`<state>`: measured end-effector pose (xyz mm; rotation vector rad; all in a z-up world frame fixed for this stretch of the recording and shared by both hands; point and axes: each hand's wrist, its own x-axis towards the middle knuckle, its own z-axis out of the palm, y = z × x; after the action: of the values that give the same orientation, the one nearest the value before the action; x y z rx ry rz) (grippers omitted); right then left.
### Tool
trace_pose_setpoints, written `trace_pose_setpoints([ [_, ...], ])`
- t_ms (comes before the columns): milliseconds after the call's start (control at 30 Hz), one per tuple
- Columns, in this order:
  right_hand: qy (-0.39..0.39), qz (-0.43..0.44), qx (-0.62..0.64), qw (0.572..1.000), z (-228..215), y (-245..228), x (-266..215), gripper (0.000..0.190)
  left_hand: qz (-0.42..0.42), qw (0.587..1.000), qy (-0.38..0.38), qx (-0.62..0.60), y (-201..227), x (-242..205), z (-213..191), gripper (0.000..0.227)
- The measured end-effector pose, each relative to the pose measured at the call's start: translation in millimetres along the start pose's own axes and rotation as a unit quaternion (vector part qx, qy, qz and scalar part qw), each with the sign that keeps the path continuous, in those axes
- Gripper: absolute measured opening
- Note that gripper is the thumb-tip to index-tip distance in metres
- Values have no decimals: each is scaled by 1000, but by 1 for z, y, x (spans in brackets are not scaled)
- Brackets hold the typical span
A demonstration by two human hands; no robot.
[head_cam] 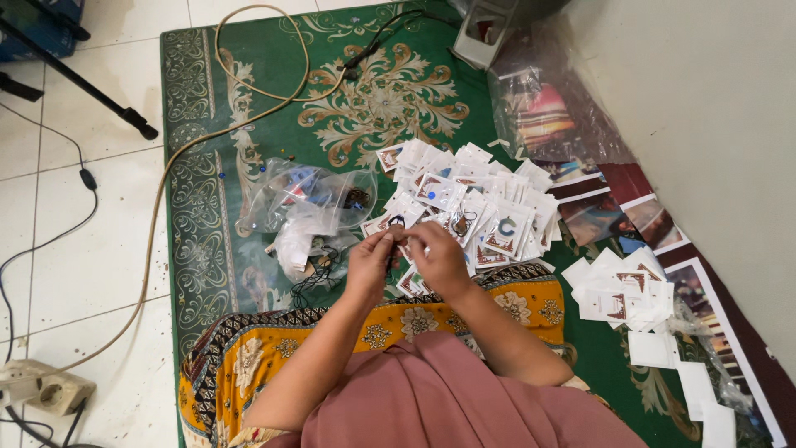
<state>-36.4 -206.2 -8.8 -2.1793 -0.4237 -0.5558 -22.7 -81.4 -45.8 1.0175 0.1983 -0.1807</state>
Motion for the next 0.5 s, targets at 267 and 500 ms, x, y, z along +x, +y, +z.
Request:
trace_pose_setpoints([
  [267, -72, 151, 257, 952, -8, -6, 11, 26, 104, 954, -27, 281, 4, 4, -5, 14],
  [500, -51, 329, 474, 815, 18, 28, 3, 26, 449, 735, -78, 503, 8, 1, 2, 22],
])
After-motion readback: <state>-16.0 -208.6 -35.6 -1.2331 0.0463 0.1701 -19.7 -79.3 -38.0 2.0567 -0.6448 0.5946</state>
